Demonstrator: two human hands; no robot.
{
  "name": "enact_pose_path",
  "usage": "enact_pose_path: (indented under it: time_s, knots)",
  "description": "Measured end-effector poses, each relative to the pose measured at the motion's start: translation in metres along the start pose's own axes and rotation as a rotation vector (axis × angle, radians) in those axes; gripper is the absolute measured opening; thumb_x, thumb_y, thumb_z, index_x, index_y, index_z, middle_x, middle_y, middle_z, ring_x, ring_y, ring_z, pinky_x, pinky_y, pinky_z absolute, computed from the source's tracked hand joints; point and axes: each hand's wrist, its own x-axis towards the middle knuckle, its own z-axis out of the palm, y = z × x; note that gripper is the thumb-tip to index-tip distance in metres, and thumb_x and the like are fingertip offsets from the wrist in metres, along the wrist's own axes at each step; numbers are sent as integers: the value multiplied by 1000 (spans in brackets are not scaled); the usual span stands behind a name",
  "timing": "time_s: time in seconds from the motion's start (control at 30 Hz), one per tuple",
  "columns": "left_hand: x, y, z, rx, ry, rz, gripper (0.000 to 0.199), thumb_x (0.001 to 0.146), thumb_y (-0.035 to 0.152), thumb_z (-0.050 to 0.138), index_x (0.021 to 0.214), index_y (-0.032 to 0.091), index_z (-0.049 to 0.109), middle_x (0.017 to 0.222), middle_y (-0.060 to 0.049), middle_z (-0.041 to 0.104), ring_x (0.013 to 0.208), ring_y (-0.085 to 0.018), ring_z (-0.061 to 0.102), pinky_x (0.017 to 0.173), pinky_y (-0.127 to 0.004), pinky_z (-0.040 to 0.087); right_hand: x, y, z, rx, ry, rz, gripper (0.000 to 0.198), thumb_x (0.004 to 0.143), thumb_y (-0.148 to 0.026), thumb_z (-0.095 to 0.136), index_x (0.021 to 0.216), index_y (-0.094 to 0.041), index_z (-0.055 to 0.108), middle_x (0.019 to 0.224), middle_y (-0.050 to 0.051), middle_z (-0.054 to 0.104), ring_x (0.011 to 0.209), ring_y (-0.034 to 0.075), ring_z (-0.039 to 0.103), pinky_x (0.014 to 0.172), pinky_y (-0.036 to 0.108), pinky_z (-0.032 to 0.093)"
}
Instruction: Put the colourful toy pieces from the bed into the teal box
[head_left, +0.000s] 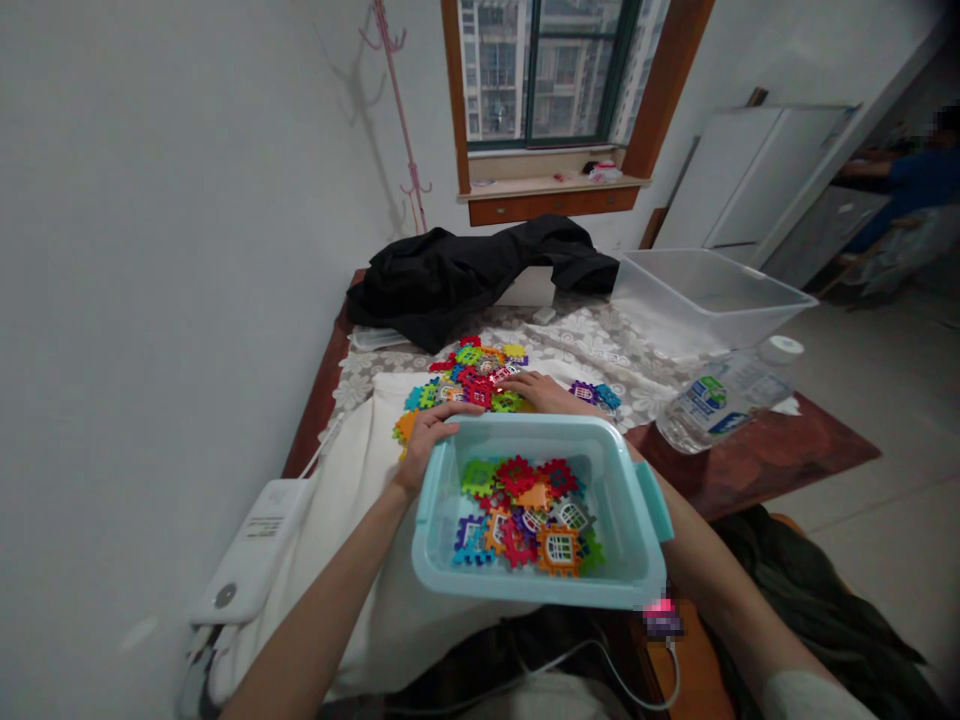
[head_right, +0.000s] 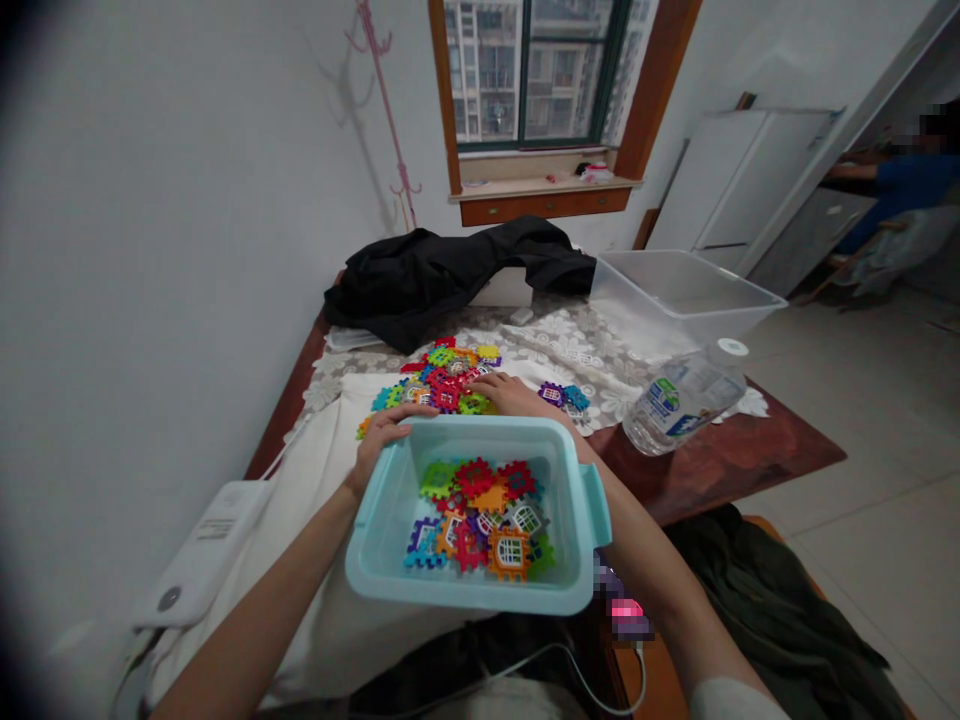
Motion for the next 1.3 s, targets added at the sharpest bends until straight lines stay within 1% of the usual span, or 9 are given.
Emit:
enact_pose_path:
  time_s: [0.1,0.27,0.47,0.6,0.7,0.83,1.0,1.23,1.3]
  knots:
    - [0,3,1,26,-1,24,34,70,34,69,94,17,86,96,-8,82,85,-26,70,77,-33,51,0,-1,0,3,-25,21,52,80,-31,86,130,-33,75,148,7,66,133,36,54,118,51,40]
    - [0,4,2,39,23,21,32,68,34,69,90,17,86,92,-7,81,82,-24,69,75,-32,50,2,-6,-6,-6,-24,24,39,87,-25,77,125,-31,77,134,11,72,122,34,62,111,50,48]
    - [0,-1,0,10,21,6,35,70,34,71,95,16,86,95,-8,81,83,-25,69,75,-31,49,1,-4,-4,-76,-50,-1,56,83,-34,84,137,-33,71,148,10,65,133,38,57,117,53,41]
    - [-1,-1,0,7,12,-1,35,71,34,71,97,17,86,96,-8,82,84,-25,70,75,-31,49,3,0,1,-65,-67,4,48,84,-34,83,131,-33,75,147,9,66,134,38,55,116,54,42]
    - [-1,-1,-1,15,19,9,34,71,34,72,97,17,87,97,-8,82,86,-25,70,76,-31,49,4,0,2,-39,-27,-12,51,81,-31,86,130,-32,75,144,10,68,131,38,57,116,53,42]
    - [0,-2,-2,16,3,16,36,71,33,71,99,17,87,98,-8,82,86,-24,70,76,-30,50,3,-3,3,-50,46,-55,48,91,-38,80,138,-30,72,138,11,72,125,36,61,113,52,45]
    - [-1,-3,-2,5,1,5,36,72,33,71,101,18,87,97,-7,82,83,-24,69,74,-30,49,3,-4,2,-14,41,-84,40,97,-40,72,136,-32,72,134,9,73,119,33,64,111,50,47]
    - [-1,-4,-3,19,4,17,36,72,32,71,100,17,87,99,-8,82,84,-23,66,77,-30,49,1,-3,3,-139,-9,-19,51,87,-40,83,137,-31,73,133,14,67,116,35,60,105,48,48]
    - [0,-4,-4,27,7,21,36,72,32,71,100,16,87,101,-9,82,87,-24,67,78,-30,49,3,-3,4,-241,-55,5,46,92,-43,79,134,-27,72,130,16,66,116,35,59,102,48,49]
